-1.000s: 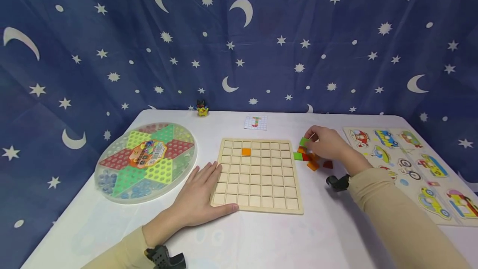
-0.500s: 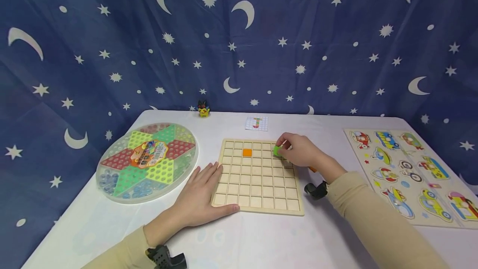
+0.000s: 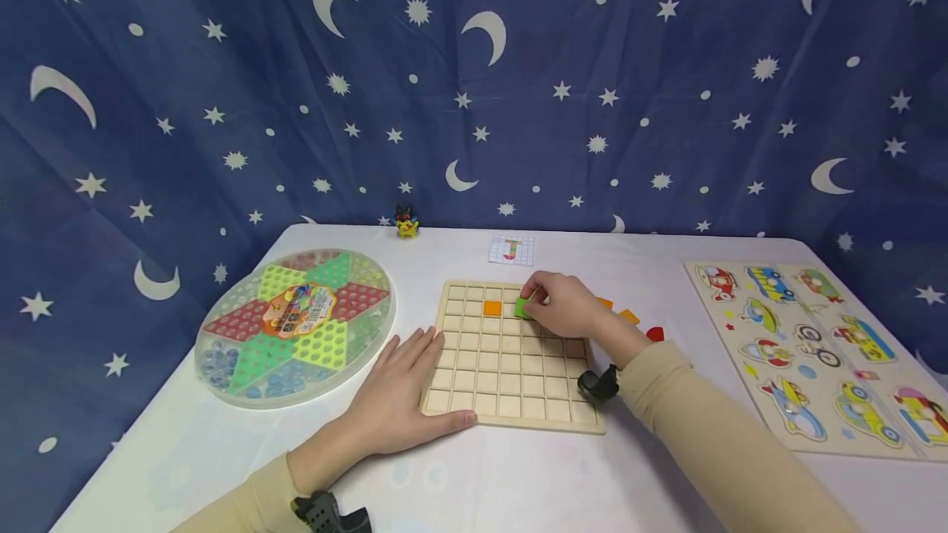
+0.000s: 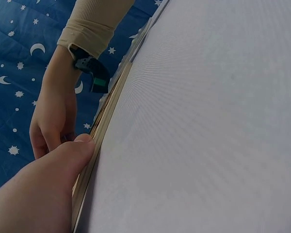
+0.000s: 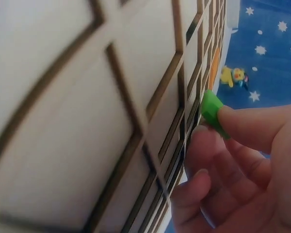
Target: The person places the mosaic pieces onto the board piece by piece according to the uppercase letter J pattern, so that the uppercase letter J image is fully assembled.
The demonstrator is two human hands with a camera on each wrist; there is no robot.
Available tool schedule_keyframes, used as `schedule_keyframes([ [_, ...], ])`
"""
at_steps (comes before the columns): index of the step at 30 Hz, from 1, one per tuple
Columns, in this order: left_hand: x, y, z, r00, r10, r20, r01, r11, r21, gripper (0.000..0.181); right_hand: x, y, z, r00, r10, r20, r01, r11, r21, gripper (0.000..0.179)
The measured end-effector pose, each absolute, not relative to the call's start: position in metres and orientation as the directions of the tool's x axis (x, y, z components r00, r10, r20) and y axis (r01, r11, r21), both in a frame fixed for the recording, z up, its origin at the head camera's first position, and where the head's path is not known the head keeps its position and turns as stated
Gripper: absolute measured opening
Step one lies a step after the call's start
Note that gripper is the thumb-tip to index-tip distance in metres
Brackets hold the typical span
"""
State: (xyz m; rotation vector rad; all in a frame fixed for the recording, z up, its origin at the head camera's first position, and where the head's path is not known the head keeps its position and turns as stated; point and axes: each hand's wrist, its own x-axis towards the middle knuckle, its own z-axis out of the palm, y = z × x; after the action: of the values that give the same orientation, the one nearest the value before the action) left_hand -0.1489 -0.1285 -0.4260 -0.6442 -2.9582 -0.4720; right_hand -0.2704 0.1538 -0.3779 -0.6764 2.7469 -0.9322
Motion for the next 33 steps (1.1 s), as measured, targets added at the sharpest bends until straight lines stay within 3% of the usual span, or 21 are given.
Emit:
schedule_keyframes([
  [15,-0.149,-0.127,-0.427,-0.904,0.404,0.144,0.428,0.862,0.272,0.122,-0.277,0.144,-0.385,-0.858,-0.504,0.099,-0.481,0.722,-0.497,0.007],
  [33,-0.149,-0.128,-0.425,-0.911,0.392,0.131,0.413,0.864,0.288,0.122,-0.279,0.145,-0.385,-0.877,-0.474,0.083,-0.456,0.764,-0.457,0.013],
])
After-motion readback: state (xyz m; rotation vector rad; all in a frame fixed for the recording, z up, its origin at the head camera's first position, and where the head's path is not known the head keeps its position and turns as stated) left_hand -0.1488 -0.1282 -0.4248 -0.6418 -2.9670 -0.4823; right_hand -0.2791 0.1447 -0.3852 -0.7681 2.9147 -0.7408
